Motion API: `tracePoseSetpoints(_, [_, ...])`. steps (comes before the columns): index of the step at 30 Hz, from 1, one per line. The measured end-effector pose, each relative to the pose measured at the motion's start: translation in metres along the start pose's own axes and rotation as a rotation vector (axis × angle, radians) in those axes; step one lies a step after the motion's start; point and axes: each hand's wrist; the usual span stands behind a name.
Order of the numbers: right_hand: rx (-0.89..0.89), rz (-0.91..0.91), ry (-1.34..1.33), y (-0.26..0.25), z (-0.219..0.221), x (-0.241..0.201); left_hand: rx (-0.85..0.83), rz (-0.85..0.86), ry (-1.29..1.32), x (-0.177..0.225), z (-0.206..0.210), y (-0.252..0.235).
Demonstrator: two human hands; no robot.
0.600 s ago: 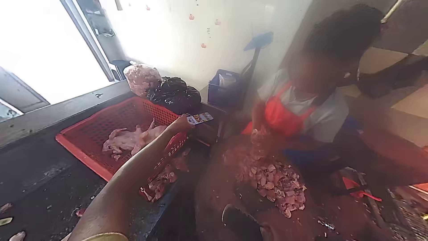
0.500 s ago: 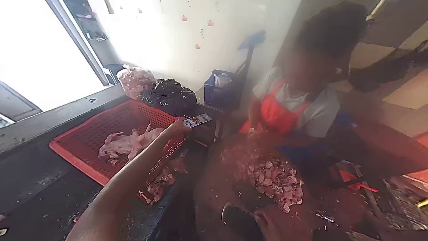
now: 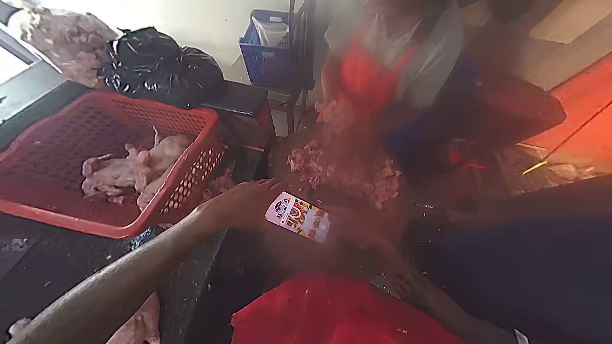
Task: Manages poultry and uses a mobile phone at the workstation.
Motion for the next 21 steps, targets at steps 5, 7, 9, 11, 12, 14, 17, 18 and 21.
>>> tracePoseSetpoints(5, [-0.016,0.045,0.009,0.016,0.003,0.020,-0.042,0.000,-0.025,0.023,0.011,-0.003])
tracePoseSetpoints(7, [-0.009,0.041,0.007,0.021,0.003,0.024,-0.051,0.013,-0.047,0.029,0.012,-0.007])
tracePoseSetpoints(9, [0.016,0.029,0.013,0.027,0.006,0.028,-0.062,0.008,-0.055,0.034,0.014,-0.011])
tracePoseSetpoints(11, [0.035,0.042,0.031,0.032,0.004,0.033,-0.069,0.013,-0.066,0.040,0.015,-0.014])
tracePoseSetpoints(12, [0.051,0.058,0.038,0.034,0.003,0.036,-0.074,0.017,-0.070,0.044,0.015,-0.015])
tracePoseSetpoints(14, [0.066,0.068,0.056,0.038,0.000,0.042,-0.076,0.036,-0.074,0.049,0.014,-0.017])
tracePoseSetpoints(17, [0.091,0.061,0.067,0.046,-0.002,0.048,-0.068,0.065,-0.078,0.057,0.015,-0.021])
tracePoseSetpoints(18, [0.103,0.062,0.070,0.049,-0.003,0.050,-0.069,0.067,-0.086,0.060,0.016,-0.023])
tracePoseSetpoints(21, [0.126,0.048,0.075,0.057,-0.007,0.054,-0.082,0.073,-0.099,0.068,0.017,-0.029])
Point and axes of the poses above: each hand's wrist, its own y-axis away from the middle knuckle, its own z-axis out of the palm, x = y × z, and after that the axes turned 1 degree about -z, right-handed
